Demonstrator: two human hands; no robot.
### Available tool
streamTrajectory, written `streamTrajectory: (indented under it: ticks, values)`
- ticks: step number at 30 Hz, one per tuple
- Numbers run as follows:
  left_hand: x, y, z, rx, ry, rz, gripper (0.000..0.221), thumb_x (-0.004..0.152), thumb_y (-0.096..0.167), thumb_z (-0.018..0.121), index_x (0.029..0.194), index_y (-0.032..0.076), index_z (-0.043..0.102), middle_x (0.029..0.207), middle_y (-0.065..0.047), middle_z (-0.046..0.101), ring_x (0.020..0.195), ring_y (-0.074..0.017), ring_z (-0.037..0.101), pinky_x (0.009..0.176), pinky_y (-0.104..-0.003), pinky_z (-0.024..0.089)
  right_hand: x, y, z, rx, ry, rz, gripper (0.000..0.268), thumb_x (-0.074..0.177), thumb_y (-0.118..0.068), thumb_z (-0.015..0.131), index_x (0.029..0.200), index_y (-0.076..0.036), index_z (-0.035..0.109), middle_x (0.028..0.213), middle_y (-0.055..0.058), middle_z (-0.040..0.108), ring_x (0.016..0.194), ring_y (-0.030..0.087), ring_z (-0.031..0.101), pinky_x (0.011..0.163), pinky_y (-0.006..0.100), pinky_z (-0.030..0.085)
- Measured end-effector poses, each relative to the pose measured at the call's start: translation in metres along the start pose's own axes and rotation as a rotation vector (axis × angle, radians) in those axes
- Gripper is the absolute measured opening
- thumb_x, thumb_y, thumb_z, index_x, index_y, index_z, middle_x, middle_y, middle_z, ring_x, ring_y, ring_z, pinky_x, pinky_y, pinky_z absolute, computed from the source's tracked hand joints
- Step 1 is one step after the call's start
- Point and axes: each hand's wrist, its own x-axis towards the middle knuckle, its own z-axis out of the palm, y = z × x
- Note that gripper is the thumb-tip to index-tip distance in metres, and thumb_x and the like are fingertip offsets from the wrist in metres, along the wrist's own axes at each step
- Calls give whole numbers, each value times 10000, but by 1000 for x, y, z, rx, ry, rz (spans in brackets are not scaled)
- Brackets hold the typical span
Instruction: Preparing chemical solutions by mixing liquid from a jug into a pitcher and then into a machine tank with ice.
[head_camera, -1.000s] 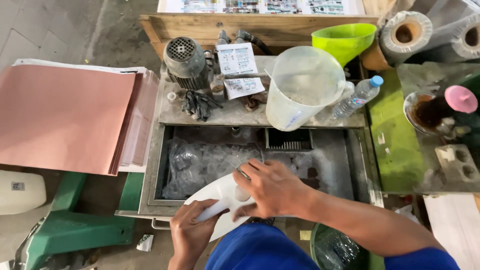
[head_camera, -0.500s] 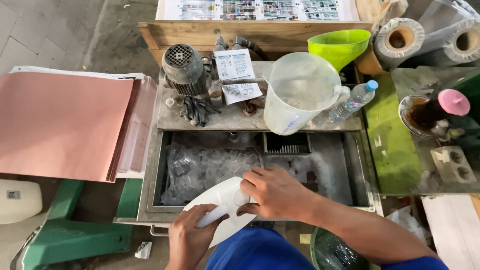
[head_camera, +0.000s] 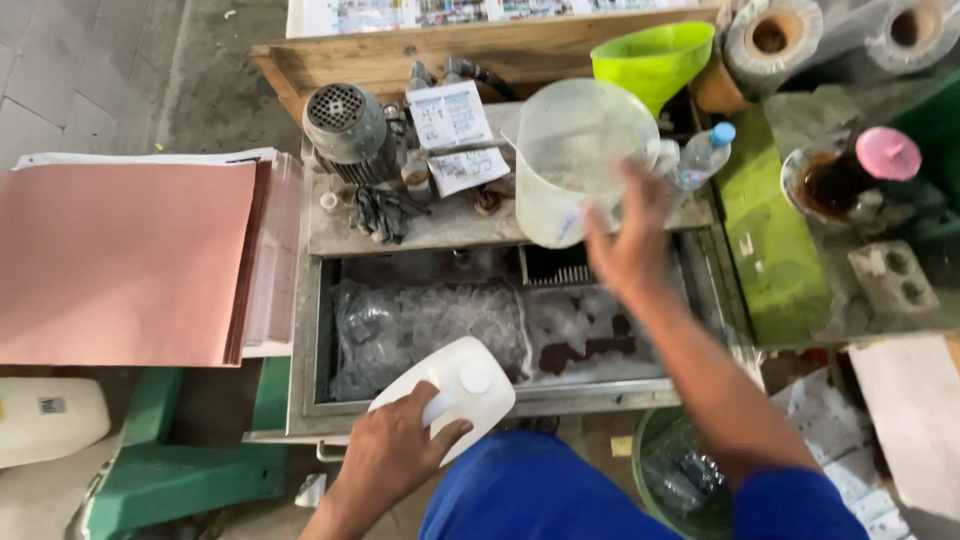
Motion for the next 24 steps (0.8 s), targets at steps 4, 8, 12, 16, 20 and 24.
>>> streamTrajectory:
  ticks: [4,8,12,16,20,24]
  values:
    - [19,-15,-5,-44,-134,-7,434,850,466,750,950,50,676,761,-204,730,747,-404,713,669,-493,553,5,112,8,-347,245,69,651,1050,-283,725,1534,47,443,1531,364,420,1394,512,378,1137,553,317]
    - [32,-21,-12,-55,-240,-132,443,828,477,723,997,69,686,809,-221,735,761,-393,739,708,-479,548,10,124,5,-225,239,256,576,1056,-335,686,1476,13,501,1362,266,550,1240,422,511,1052,505,412]
    - [55,-70,3,-3,-288,-121,522,809,542,745,1032,71,722,931,-208,757,917,-358,746,808,-435,558,8,133,7,4,258,348,424,963,-397,735,1143,-23,647,1076,150,648,978,297,636,868,414,512]
    - [72,-98,9,15,-416,-254,555,749,556,757,1099,126,769,948,-148,825,945,-271,770,868,-384,588,-8,112,8,415,38,522,344,980,-372,683,1116,-56,670,1006,51,712,919,153,653,817,331,515]
    - [102,-106,1,166,-515,-214,542,752,607,797,1059,160,814,948,-132,839,957,-242,827,902,-349,590,-40,103,23,575,92,492,304,986,-321,711,1104,-42,742,963,34,757,898,88,652,777,295,515]
    - [114,-59,-33,257,-488,-139,587,720,621,784,1083,160,802,949,-135,824,922,-262,798,881,-356,582,-93,80,17,840,267,591,283,982,-227,760,1120,-4,654,968,23,682,861,71,608,741,253,497]
